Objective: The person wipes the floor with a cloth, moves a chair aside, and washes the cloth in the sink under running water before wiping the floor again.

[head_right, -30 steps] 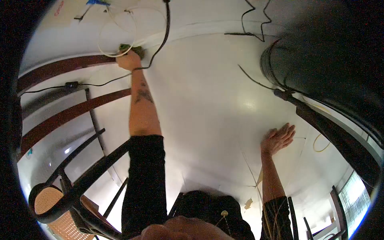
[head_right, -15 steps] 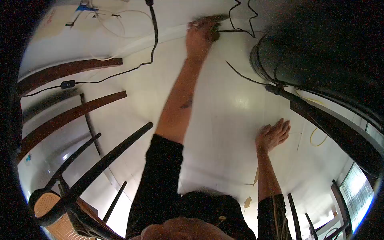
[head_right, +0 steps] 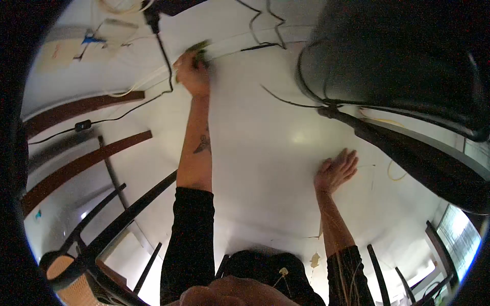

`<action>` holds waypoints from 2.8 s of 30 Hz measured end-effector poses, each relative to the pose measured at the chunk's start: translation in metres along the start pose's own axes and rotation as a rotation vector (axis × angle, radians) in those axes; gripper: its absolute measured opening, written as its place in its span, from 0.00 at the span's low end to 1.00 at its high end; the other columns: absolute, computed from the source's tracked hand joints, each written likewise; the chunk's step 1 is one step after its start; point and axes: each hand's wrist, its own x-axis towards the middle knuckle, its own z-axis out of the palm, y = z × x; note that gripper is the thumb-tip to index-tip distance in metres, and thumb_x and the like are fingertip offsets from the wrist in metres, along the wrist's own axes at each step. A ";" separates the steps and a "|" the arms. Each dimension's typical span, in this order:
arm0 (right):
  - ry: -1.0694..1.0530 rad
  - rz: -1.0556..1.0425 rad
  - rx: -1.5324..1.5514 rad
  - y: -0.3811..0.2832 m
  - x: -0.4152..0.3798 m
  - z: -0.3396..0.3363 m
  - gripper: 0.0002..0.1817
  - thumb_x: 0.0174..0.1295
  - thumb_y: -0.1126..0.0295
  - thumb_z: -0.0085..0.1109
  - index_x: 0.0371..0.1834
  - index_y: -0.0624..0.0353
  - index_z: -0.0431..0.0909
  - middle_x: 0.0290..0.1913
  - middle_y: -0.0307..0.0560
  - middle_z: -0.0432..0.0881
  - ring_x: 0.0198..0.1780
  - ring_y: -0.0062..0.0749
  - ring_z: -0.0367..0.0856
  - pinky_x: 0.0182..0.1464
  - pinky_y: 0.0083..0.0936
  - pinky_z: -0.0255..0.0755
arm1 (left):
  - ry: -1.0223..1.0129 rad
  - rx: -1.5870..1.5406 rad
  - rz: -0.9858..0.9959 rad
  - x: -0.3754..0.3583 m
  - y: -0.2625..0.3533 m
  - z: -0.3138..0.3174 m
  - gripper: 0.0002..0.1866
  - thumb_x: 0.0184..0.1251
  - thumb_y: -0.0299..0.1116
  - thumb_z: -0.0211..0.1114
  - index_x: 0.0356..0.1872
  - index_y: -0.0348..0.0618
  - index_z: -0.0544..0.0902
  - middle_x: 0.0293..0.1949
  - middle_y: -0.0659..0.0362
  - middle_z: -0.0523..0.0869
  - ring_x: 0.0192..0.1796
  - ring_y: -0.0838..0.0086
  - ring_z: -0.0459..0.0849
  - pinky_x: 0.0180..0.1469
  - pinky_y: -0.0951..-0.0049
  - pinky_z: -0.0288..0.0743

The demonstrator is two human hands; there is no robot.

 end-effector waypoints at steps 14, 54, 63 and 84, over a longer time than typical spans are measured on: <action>-0.040 0.004 -0.008 -0.004 0.004 -0.001 0.31 0.65 0.59 0.39 0.70 0.58 0.53 0.74 0.55 0.47 0.75 0.51 0.41 0.71 0.55 0.32 | -0.647 -0.039 0.841 0.029 0.170 0.102 0.14 0.53 0.27 0.61 0.43 0.44 0.83 0.38 0.50 0.84 0.45 0.59 0.82 0.45 0.64 0.80; 0.072 0.022 -0.013 -0.002 -0.001 0.001 0.30 0.63 0.57 0.43 0.69 0.52 0.57 0.73 0.49 0.52 0.74 0.46 0.47 0.71 0.53 0.40 | -0.353 -0.248 -0.439 -0.023 0.116 -0.135 0.17 0.69 0.39 0.55 0.45 0.32 0.72 0.33 0.49 0.83 0.31 0.58 0.82 0.37 0.62 0.74; 0.051 0.056 -0.035 -0.001 0.000 0.002 0.30 0.63 0.57 0.40 0.69 0.51 0.58 0.73 0.48 0.53 0.74 0.45 0.47 0.71 0.51 0.39 | -0.145 -0.661 -0.407 0.093 0.119 -0.136 0.14 0.70 0.37 0.56 0.41 0.32 0.74 0.30 0.57 0.81 0.25 0.79 0.74 0.31 0.78 0.73; 0.094 0.054 0.017 -0.001 0.002 0.001 0.30 0.60 0.58 0.44 0.68 0.51 0.60 0.73 0.49 0.53 0.73 0.48 0.48 0.70 0.56 0.41 | -0.031 -0.660 -0.363 0.102 0.150 -0.105 0.12 0.67 0.31 0.57 0.39 0.32 0.68 0.25 0.53 0.82 0.24 0.75 0.79 0.28 0.77 0.74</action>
